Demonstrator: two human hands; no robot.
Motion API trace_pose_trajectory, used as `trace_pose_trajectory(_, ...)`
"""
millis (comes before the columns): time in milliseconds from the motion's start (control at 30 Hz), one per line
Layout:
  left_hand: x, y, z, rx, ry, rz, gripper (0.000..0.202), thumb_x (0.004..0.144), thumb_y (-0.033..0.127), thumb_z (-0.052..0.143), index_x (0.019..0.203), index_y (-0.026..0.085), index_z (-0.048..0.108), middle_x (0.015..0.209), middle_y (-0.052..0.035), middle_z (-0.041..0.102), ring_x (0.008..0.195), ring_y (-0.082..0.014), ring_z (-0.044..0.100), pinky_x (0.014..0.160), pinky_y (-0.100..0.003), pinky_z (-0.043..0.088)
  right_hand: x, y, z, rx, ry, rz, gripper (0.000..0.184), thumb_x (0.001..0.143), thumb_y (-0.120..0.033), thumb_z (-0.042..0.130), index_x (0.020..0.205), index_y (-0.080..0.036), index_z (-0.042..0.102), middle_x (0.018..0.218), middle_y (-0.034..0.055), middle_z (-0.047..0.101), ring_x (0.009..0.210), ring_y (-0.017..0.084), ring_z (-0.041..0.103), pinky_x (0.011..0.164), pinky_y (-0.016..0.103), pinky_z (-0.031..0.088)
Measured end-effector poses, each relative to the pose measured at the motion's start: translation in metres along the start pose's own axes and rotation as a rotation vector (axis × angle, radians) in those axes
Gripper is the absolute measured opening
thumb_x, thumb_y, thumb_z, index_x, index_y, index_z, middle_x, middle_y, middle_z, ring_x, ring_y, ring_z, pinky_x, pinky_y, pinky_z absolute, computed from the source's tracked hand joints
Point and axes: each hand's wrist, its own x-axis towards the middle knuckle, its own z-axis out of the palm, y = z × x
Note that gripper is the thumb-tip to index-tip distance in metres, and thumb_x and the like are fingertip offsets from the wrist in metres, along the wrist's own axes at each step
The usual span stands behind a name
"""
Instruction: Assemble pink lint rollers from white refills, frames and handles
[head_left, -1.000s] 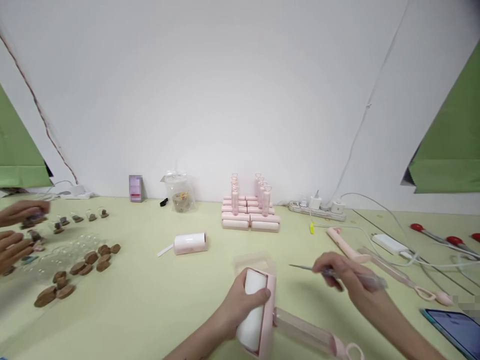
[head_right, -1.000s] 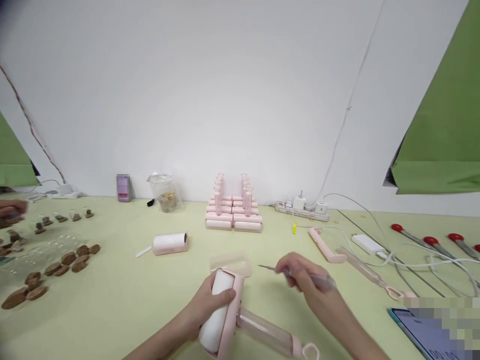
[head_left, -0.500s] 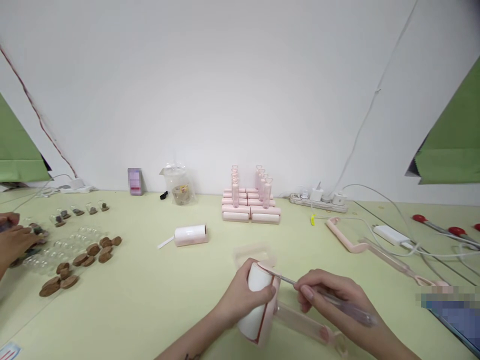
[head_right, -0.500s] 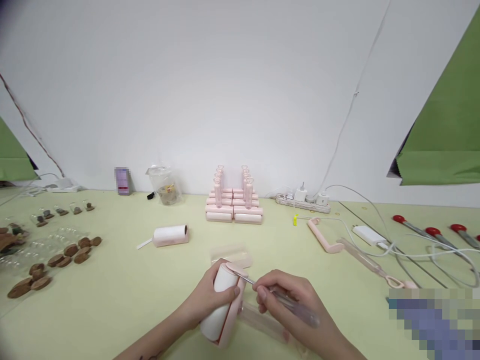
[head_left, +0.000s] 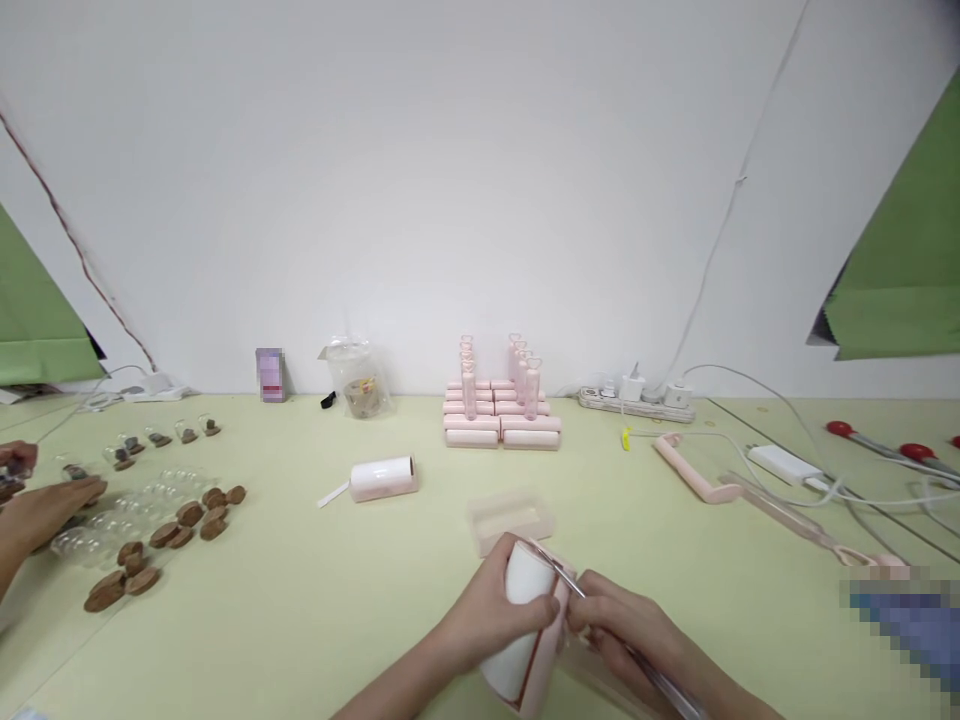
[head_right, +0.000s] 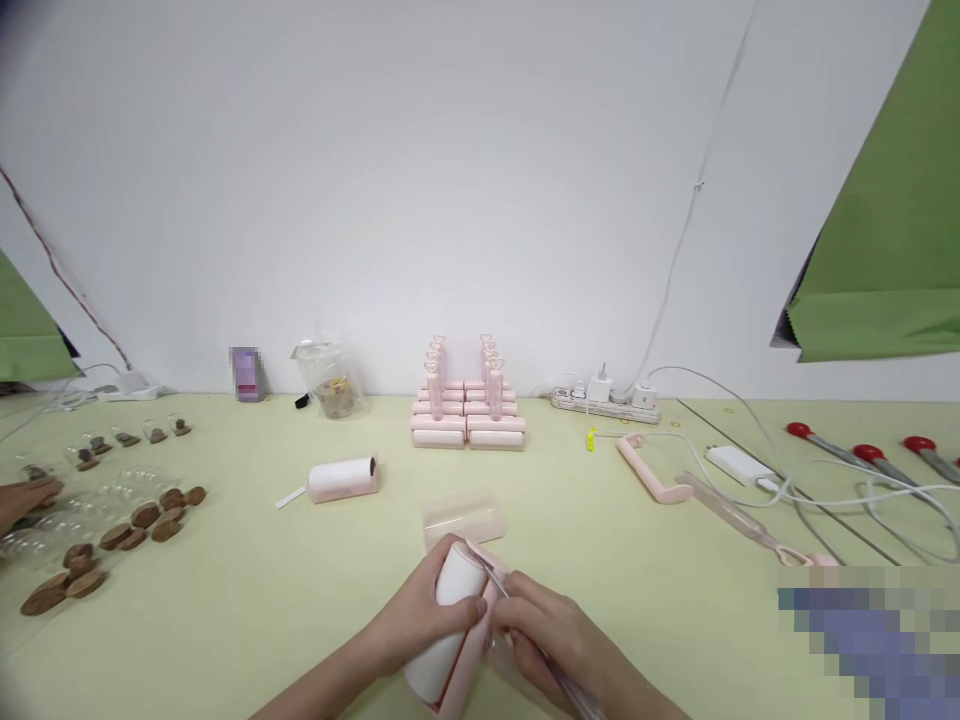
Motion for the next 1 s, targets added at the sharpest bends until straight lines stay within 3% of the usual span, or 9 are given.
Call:
trace_pose_trajectory(100,-0.002,0.002,0.002,0.018,0.039,0.019,0.025,0.067,0.018,0.056,0.089,0.019,0.042,0.075,0.0036,0.050,0.072,-0.0127,0.050,0.065,-0.022,0.041,-0.001,0.005,0.002,-0.030,-0.018,-0.015,0.036,0.090,-0.042,0.023,0.073,-0.022,0.049,0.063,-0.0054,0.035,0.040,0.005,0.028,0.041,0.019,0.029)
trace_pose_trajectory(233,-0.001,0.008,0.003,0.119,0.196,0.053,0.024,0.071,0.024,0.054,0.087,0.021,0.036,0.074,0.0044,0.049,0.067,-0.0122,0.049,0.061,-0.022,0.040,0.000,0.012,0.001,-0.168,0.002,-0.092,0.030,0.091,-0.028,0.023,0.071,-0.021,0.044,0.066,-0.0049,0.034,0.038,0.004,0.029,0.039,0.018,0.027)
trace_pose_trajectory(333,0.001,0.013,0.001,0.278,0.261,0.107,0.023,0.072,0.027,0.053,0.085,0.022,0.035,0.074,0.0046,0.051,0.068,-0.0133,0.051,0.061,-0.022,0.039,0.002,0.016,-0.004,-0.357,0.161,-0.197,0.023,0.088,-0.019,0.029,0.069,-0.021,0.043,0.062,-0.0048,0.036,0.040,0.006,0.032,0.042,0.020,0.028)
trace_pose_trajectory(433,0.004,0.020,-0.004,0.457,0.280,0.097,0.026,0.070,0.032,0.055,0.088,0.024,0.038,0.080,0.0036,0.055,0.071,-0.0159,0.053,0.059,-0.023,0.038,0.005,0.011,-0.011,-0.367,0.293,-0.273,0.022,0.086,-0.017,0.029,0.068,-0.022,0.041,0.058,-0.0040,0.040,0.045,0.009,0.037,0.045,0.021,0.030)
trace_pose_trajectory(667,0.012,0.031,-0.019,0.678,0.378,0.130,0.022,0.072,0.036,0.051,0.089,0.025,0.041,0.083,0.0037,0.055,0.072,-0.0164,0.054,0.057,-0.024,0.036,0.025,-0.016,-0.014,-0.245,0.202,-0.328,0.023,0.084,-0.015,0.028,0.065,-0.022,0.040,0.056,-0.0038,0.044,0.048,0.010,0.041,0.048,0.020,0.033)
trace_pose_trajectory(1000,0.012,0.023,-0.031,0.727,0.433,0.091,0.020,0.071,0.033,0.050,0.087,0.024,0.043,0.083,0.0024,0.058,0.073,-0.0172,0.056,0.057,-0.024,0.038,0.041,-0.009,-0.008,-0.145,0.145,-0.214,0.024,0.086,-0.021,0.028,0.066,-0.021,0.042,0.057,-0.0036,0.041,0.048,0.010,0.040,0.046,0.021,0.034)
